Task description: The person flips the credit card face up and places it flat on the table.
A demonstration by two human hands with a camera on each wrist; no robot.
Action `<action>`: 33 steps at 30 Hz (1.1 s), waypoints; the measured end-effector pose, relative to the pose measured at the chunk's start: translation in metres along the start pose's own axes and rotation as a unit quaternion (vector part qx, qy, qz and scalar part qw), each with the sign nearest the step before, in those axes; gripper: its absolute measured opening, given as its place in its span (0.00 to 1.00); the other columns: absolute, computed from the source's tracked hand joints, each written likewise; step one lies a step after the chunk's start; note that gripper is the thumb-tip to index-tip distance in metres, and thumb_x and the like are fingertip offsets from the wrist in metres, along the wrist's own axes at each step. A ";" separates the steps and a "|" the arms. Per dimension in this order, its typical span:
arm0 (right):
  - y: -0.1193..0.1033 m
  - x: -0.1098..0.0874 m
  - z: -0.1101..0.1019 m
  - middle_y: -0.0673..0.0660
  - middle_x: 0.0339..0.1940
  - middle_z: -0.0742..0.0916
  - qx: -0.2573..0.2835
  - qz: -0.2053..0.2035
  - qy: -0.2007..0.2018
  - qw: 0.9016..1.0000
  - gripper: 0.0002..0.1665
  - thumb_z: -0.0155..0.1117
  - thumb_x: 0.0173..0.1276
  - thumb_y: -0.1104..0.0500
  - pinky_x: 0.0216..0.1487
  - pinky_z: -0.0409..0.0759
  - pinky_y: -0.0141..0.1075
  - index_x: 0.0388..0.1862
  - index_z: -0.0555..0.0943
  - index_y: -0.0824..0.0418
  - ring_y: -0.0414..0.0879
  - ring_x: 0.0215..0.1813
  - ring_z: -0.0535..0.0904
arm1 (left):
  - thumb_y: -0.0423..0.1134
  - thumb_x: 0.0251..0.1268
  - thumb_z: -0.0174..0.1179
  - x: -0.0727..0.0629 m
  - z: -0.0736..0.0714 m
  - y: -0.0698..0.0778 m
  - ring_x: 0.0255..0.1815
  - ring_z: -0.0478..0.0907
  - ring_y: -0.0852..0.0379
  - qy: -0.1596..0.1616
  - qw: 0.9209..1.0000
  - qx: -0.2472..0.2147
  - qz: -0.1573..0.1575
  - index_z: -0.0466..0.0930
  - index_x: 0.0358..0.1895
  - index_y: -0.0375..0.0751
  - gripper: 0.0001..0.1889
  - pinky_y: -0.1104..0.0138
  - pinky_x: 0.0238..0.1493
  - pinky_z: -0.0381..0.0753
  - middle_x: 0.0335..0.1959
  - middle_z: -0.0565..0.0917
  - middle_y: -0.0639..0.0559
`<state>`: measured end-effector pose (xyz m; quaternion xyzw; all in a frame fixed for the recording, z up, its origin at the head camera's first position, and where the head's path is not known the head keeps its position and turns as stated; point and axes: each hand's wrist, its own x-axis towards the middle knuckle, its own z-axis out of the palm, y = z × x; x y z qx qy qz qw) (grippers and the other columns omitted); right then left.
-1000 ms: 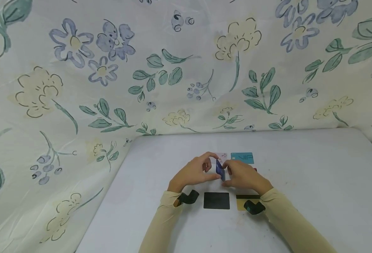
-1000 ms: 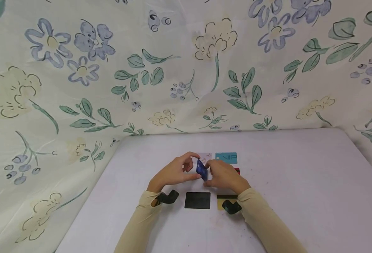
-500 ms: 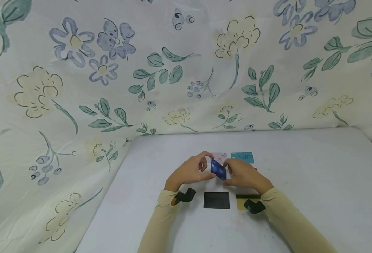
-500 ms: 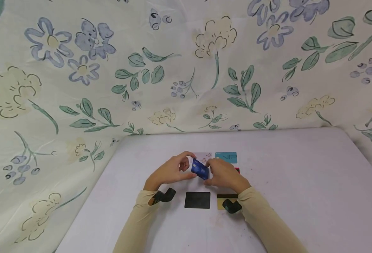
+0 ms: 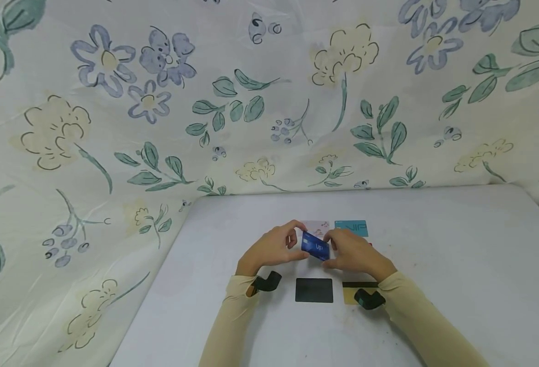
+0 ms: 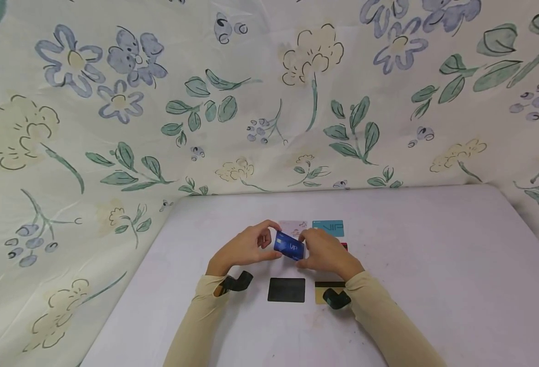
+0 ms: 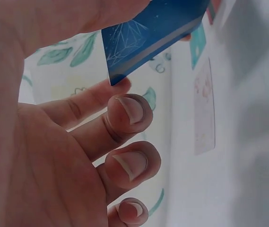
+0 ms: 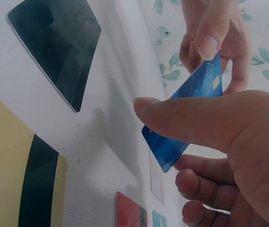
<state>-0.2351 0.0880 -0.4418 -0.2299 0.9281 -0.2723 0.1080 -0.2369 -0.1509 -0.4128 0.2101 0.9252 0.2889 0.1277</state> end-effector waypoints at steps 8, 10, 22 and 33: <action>0.001 -0.001 -0.002 0.54 0.40 0.81 -0.007 -0.009 0.004 1.000 0.34 0.83 0.57 0.50 0.44 0.77 0.40 0.58 0.80 0.62 0.47 0.43 0.74 | 0.53 0.59 0.71 0.000 -0.001 0.000 0.31 0.71 0.59 -0.005 1.000 0.012 -0.018 0.72 0.65 0.49 0.32 0.67 0.31 0.68 0.33 0.77 0.53; 0.002 0.000 -0.002 0.54 0.40 0.81 -0.009 -0.012 0.005 1.000 0.34 0.83 0.57 0.49 0.43 0.77 0.40 0.58 0.80 0.61 0.46 0.43 0.74 | 0.53 0.59 0.71 0.000 -0.001 -0.001 0.31 0.71 0.58 -0.006 1.000 0.015 -0.021 0.72 0.65 0.50 0.32 0.67 0.31 0.68 0.33 0.77 0.53; 0.003 0.001 -0.001 0.54 0.39 0.81 -0.015 -0.022 0.011 1.000 0.34 0.83 0.56 0.49 0.44 0.76 0.40 0.57 0.81 0.62 0.47 0.43 0.74 | 0.54 0.59 0.69 0.000 0.001 -0.005 0.30 0.71 0.58 -0.011 0.998 0.050 -0.031 0.73 0.65 0.51 0.31 0.67 0.29 0.67 0.32 0.77 0.53; 0.002 0.001 0.001 0.53 0.39 0.81 -0.018 -0.021 0.010 1.000 0.33 0.84 0.56 0.50 0.45 0.76 0.41 0.56 0.81 0.62 0.47 0.43 0.74 | 0.56 0.59 0.70 -0.001 0.003 -0.009 0.32 0.73 0.57 -0.025 0.996 0.071 -0.048 0.73 0.65 0.53 0.32 0.67 0.30 0.69 0.34 0.77 0.53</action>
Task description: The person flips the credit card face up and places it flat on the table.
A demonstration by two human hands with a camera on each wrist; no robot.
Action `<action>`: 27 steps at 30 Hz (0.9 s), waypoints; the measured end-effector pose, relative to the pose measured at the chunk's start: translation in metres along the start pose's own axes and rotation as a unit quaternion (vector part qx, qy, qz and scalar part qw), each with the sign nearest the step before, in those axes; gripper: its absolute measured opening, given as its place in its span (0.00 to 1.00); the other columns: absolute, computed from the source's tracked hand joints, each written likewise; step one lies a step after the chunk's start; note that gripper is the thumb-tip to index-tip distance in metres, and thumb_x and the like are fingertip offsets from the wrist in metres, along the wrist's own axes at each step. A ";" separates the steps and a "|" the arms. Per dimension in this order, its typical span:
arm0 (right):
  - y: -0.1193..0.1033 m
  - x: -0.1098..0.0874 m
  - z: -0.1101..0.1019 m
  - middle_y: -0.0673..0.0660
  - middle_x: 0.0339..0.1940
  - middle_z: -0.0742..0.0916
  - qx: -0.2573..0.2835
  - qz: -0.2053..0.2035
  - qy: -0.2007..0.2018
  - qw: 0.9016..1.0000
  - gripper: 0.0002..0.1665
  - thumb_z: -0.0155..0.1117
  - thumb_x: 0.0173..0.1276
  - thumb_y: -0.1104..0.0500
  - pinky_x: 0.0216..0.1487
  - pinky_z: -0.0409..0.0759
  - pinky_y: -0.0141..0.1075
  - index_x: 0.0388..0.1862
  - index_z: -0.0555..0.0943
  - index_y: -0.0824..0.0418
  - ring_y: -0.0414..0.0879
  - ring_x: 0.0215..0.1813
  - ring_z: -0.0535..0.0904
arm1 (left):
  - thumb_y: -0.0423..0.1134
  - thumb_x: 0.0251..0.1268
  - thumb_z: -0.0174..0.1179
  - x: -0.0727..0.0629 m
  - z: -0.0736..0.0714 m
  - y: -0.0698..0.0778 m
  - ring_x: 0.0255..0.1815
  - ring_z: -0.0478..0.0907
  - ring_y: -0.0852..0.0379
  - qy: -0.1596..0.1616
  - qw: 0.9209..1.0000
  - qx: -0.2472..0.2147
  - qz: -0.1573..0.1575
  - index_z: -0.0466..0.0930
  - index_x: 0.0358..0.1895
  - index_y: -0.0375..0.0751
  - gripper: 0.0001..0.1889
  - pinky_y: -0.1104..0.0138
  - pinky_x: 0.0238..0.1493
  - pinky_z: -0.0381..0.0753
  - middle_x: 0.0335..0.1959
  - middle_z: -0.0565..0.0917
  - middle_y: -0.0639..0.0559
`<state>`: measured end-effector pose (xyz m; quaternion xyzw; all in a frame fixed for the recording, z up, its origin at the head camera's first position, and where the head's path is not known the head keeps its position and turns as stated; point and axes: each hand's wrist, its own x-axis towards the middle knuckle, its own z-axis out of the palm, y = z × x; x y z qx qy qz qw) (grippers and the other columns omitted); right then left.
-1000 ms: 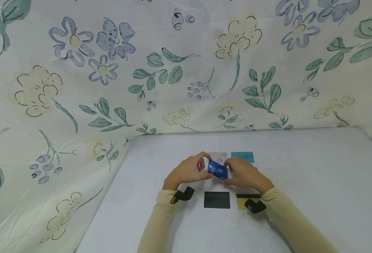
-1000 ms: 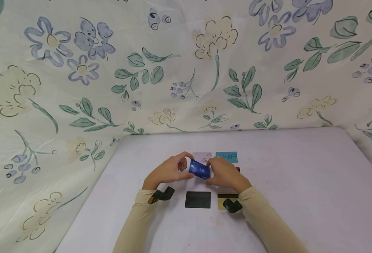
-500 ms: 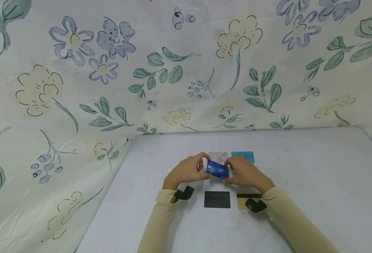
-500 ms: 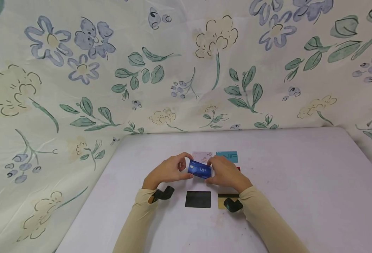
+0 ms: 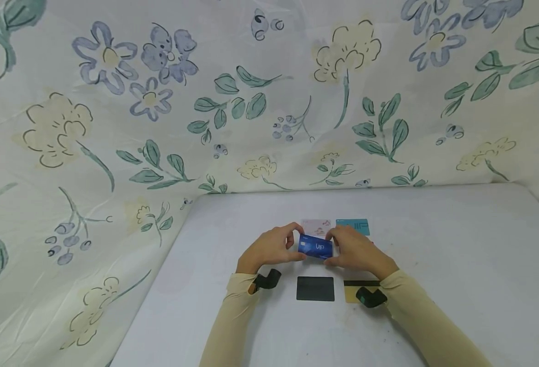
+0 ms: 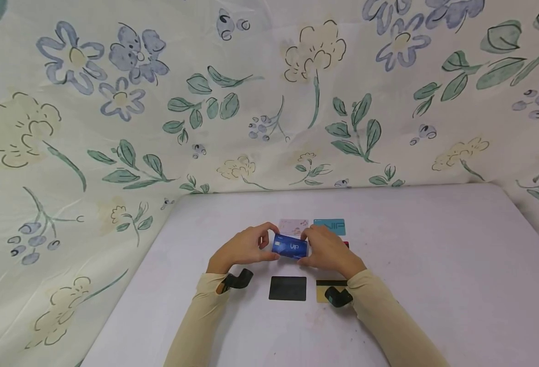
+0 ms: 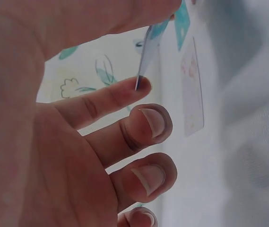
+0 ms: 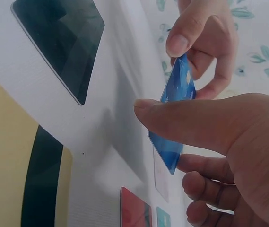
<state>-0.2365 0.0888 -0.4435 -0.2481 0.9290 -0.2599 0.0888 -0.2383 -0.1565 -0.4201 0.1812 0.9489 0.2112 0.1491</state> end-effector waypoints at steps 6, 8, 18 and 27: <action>-0.001 0.000 0.000 0.54 0.39 0.81 -0.004 -0.004 -0.003 1.000 0.33 0.84 0.56 0.50 0.46 0.77 0.42 0.56 0.81 0.62 0.47 0.43 0.74 | 0.56 0.59 0.71 0.002 0.002 -0.001 0.32 0.73 0.57 -0.003 1.000 0.005 -0.005 0.73 0.65 0.54 0.32 0.67 0.30 0.69 0.34 0.77 0.52; 0.000 0.000 0.000 0.54 0.39 0.81 -0.004 -0.004 -0.003 1.000 0.33 0.84 0.56 0.50 0.47 0.77 0.42 0.56 0.81 0.62 0.47 0.44 0.74 | 0.55 0.59 0.72 0.002 0.003 -0.002 0.32 0.73 0.57 -0.005 1.000 0.007 -0.005 0.73 0.65 0.53 0.32 0.68 0.29 0.68 0.34 0.77 0.53; 0.000 0.001 0.003 0.54 0.41 0.81 -0.004 0.003 -0.010 1.000 0.33 0.83 0.57 0.49 0.51 0.77 0.44 0.56 0.81 0.62 0.48 0.47 0.74 | 0.55 0.58 0.72 0.003 0.003 -0.001 0.32 0.73 0.57 -0.018 1.000 0.003 -0.021 0.75 0.64 0.53 0.31 0.67 0.30 0.68 0.34 0.76 0.53; 0.003 0.003 0.006 0.54 0.42 0.81 -0.003 0.005 -0.014 1.000 0.32 0.82 0.58 0.49 0.54 0.78 0.45 0.57 0.81 0.61 0.48 0.48 0.74 | 0.55 0.58 0.72 0.004 0.005 -0.002 0.32 0.73 0.57 -0.027 0.999 0.010 -0.027 0.75 0.64 0.53 0.31 0.67 0.30 0.69 0.34 0.77 0.52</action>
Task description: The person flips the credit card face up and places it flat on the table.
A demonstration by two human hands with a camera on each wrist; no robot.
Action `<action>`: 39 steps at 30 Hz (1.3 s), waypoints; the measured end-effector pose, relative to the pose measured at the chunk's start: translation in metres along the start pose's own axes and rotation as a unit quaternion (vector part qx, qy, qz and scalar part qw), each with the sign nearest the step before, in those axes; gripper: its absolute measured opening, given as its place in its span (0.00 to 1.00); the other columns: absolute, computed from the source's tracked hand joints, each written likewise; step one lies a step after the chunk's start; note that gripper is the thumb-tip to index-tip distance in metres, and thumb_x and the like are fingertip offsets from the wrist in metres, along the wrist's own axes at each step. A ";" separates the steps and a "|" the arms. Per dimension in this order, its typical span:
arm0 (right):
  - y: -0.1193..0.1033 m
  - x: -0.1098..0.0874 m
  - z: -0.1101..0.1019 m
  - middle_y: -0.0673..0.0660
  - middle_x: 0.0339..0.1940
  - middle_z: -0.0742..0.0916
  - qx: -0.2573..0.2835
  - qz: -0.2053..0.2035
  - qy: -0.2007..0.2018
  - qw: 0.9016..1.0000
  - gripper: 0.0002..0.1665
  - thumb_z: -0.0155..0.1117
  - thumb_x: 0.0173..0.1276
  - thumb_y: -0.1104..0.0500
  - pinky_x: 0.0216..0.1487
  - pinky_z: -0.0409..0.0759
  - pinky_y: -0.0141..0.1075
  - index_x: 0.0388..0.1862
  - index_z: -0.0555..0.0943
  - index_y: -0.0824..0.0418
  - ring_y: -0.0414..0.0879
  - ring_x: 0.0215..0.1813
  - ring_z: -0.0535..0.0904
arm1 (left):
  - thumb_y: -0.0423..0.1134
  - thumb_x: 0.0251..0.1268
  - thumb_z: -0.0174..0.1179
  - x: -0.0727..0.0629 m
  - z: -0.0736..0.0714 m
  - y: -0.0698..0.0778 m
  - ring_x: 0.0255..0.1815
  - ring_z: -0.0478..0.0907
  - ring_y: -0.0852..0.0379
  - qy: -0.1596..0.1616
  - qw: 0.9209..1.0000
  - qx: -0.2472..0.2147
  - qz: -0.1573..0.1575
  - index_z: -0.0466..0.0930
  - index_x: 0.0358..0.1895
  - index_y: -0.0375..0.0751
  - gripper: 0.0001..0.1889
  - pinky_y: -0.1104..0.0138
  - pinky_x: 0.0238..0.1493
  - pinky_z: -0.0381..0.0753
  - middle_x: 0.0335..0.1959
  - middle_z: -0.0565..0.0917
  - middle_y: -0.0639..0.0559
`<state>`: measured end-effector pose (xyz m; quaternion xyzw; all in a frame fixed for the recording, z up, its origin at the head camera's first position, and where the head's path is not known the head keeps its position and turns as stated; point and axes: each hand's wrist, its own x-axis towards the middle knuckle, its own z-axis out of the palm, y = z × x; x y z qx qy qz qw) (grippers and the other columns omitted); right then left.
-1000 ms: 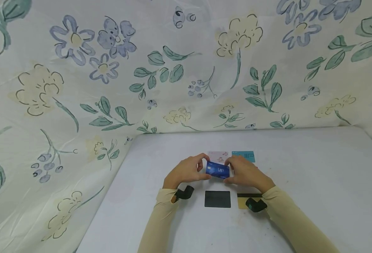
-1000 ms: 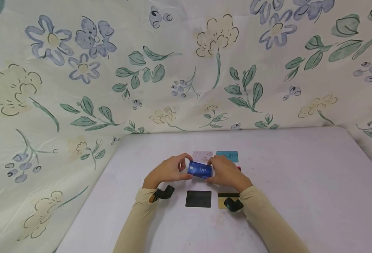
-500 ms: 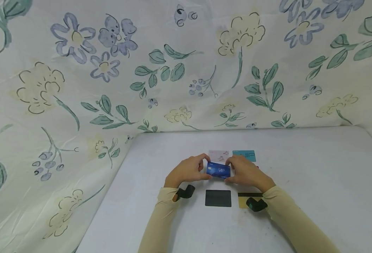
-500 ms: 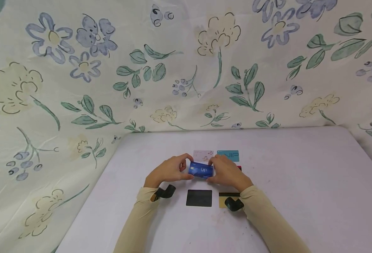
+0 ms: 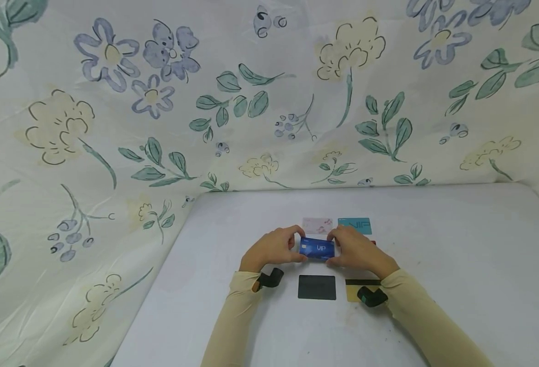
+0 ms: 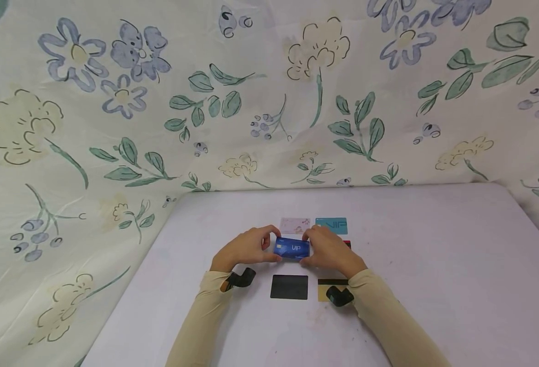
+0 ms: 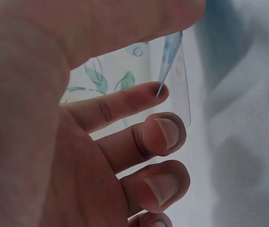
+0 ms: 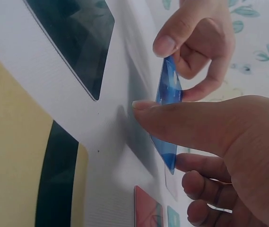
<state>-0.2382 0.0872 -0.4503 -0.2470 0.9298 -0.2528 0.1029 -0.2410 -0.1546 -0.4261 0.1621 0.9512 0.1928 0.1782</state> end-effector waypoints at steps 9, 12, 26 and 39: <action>0.002 0.001 0.001 0.55 0.44 0.82 0.010 0.008 -0.008 1.000 0.32 0.82 0.58 0.50 0.57 0.79 0.47 0.58 0.81 0.61 0.48 0.49 0.74 | 0.57 0.58 0.71 0.002 0.003 -0.001 0.32 0.74 0.57 -0.007 1.000 0.013 -0.006 0.76 0.64 0.53 0.31 0.68 0.29 0.70 0.35 0.77 0.52; 0.002 0.001 0.003 0.55 0.45 0.82 0.013 0.012 -0.009 1.000 0.33 0.82 0.58 0.50 0.59 0.79 0.48 0.59 0.81 0.61 0.49 0.50 0.74 | 0.57 0.58 0.71 0.003 0.004 -0.001 0.33 0.74 0.57 -0.008 1.000 0.016 -0.006 0.76 0.64 0.53 0.31 0.68 0.30 0.70 0.35 0.77 0.52; 0.001 0.001 0.004 0.56 0.46 0.83 0.011 0.019 -0.008 1.000 0.33 0.82 0.58 0.51 0.61 0.80 0.49 0.59 0.81 0.61 0.49 0.50 0.75 | 0.56 0.58 0.73 0.004 0.006 -0.002 0.33 0.74 0.56 -0.009 1.000 0.014 -0.005 0.76 0.64 0.52 0.32 0.67 0.30 0.71 0.35 0.77 0.51; 0.003 0.002 0.006 0.55 0.45 0.82 0.007 0.014 -0.009 1.000 0.33 0.82 0.58 0.51 0.58 0.80 0.46 0.59 0.81 0.62 0.48 0.48 0.75 | 0.56 0.56 0.74 0.006 0.009 -0.003 0.38 0.75 0.55 -0.009 0.999 0.027 -0.019 0.77 0.63 0.53 0.32 0.65 0.35 0.73 0.38 0.78 0.51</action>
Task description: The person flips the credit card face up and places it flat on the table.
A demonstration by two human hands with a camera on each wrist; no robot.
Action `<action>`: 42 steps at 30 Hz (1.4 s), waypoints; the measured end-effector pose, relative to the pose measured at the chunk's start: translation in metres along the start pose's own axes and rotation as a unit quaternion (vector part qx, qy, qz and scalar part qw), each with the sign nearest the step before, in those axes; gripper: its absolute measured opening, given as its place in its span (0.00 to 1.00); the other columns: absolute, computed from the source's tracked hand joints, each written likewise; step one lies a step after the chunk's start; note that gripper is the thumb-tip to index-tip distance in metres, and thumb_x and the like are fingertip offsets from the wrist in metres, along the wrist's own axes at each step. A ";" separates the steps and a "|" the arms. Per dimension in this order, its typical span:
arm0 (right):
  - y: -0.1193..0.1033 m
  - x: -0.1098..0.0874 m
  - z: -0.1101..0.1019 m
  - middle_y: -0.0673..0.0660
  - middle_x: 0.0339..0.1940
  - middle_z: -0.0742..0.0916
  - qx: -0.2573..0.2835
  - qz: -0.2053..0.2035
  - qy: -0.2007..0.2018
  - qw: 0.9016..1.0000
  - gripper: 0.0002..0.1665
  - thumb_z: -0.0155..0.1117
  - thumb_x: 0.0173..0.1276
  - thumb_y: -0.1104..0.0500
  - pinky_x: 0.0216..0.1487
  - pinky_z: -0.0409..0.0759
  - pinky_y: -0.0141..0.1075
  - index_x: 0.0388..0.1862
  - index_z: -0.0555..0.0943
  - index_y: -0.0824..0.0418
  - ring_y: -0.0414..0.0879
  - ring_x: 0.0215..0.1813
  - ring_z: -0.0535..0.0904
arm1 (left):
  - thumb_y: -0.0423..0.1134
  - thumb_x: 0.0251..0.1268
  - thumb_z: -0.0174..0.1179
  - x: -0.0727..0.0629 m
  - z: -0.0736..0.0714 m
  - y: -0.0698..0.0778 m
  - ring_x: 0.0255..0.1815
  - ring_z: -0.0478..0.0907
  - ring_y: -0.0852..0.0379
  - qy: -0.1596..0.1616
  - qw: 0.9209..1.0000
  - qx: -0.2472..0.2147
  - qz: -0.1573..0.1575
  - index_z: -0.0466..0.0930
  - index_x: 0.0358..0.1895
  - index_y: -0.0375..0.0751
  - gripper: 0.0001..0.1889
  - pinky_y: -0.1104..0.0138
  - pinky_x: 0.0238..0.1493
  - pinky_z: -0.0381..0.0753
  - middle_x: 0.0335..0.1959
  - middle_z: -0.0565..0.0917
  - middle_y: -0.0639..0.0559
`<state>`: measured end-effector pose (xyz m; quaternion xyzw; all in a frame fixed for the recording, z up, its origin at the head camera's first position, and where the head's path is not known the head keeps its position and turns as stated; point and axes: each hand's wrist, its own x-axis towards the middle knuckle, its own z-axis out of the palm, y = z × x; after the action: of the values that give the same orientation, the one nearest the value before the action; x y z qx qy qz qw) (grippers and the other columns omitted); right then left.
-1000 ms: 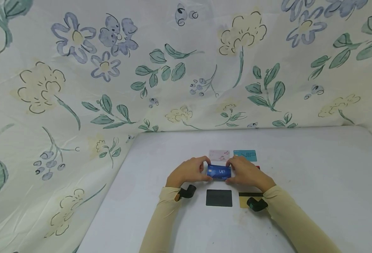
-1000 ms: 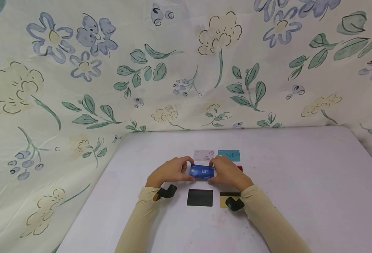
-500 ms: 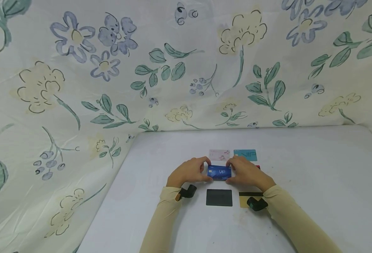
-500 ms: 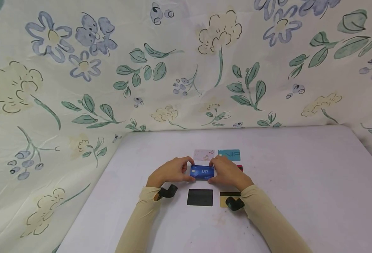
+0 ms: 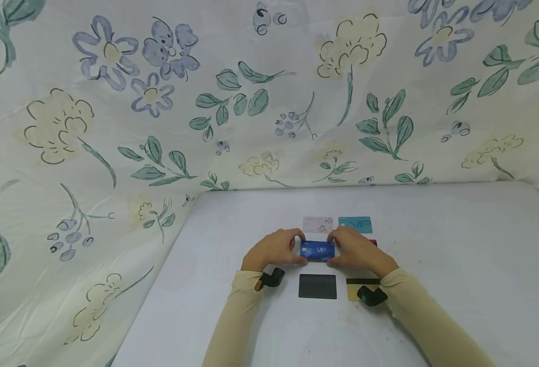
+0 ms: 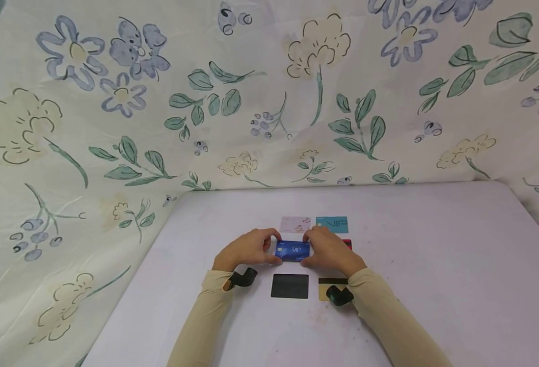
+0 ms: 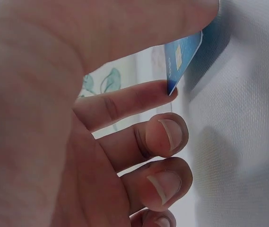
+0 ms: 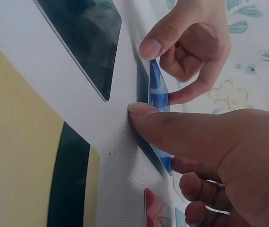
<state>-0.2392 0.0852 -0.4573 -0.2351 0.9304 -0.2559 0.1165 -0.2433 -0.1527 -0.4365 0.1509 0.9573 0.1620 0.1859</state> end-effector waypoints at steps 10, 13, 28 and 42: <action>-0.002 0.000 0.000 0.57 0.46 0.82 0.014 0.004 -0.004 1.000 0.33 0.82 0.58 0.53 0.59 0.81 0.46 0.59 0.81 0.63 0.49 0.50 0.75 | 0.56 0.55 0.74 0.001 0.001 -0.001 0.39 0.76 0.55 0.004 1.000 0.009 -0.002 0.79 0.63 0.52 0.32 0.64 0.38 0.75 0.38 0.79 0.52; -0.003 0.001 0.000 0.57 0.45 0.82 0.018 0.006 -0.006 1.000 0.32 0.82 0.58 0.54 0.59 0.80 0.46 0.58 0.81 0.63 0.49 0.49 0.75 | 0.55 0.55 0.75 0.001 0.001 -0.001 0.39 0.75 0.55 0.007 1.000 0.010 0.001 0.79 0.62 0.52 0.31 0.64 0.38 0.74 0.38 0.79 0.52; -0.001 0.002 0.002 0.57 0.45 0.82 0.019 0.000 -0.004 1.000 0.32 0.82 0.58 0.54 0.59 0.80 0.46 0.58 0.81 0.64 0.49 0.49 0.75 | 0.55 0.55 0.75 -0.001 0.000 0.000 0.39 0.76 0.55 0.005 1.000 0.016 0.003 0.79 0.63 0.51 0.32 0.65 0.38 0.74 0.38 0.79 0.51; -0.004 0.001 0.001 0.57 0.46 0.82 0.016 0.009 -0.006 1.000 0.31 0.82 0.59 0.54 0.60 0.80 0.47 0.59 0.81 0.64 0.49 0.50 0.75 | 0.56 0.55 0.75 0.001 0.002 -0.003 0.39 0.76 0.55 0.008 1.000 0.014 -0.002 0.79 0.61 0.52 0.31 0.64 0.40 0.74 0.38 0.79 0.52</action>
<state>-0.2379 0.0815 -0.4563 -0.2266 0.9274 -0.2687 0.1280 -0.2439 -0.1540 -0.4398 0.1500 0.9612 0.1496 0.1764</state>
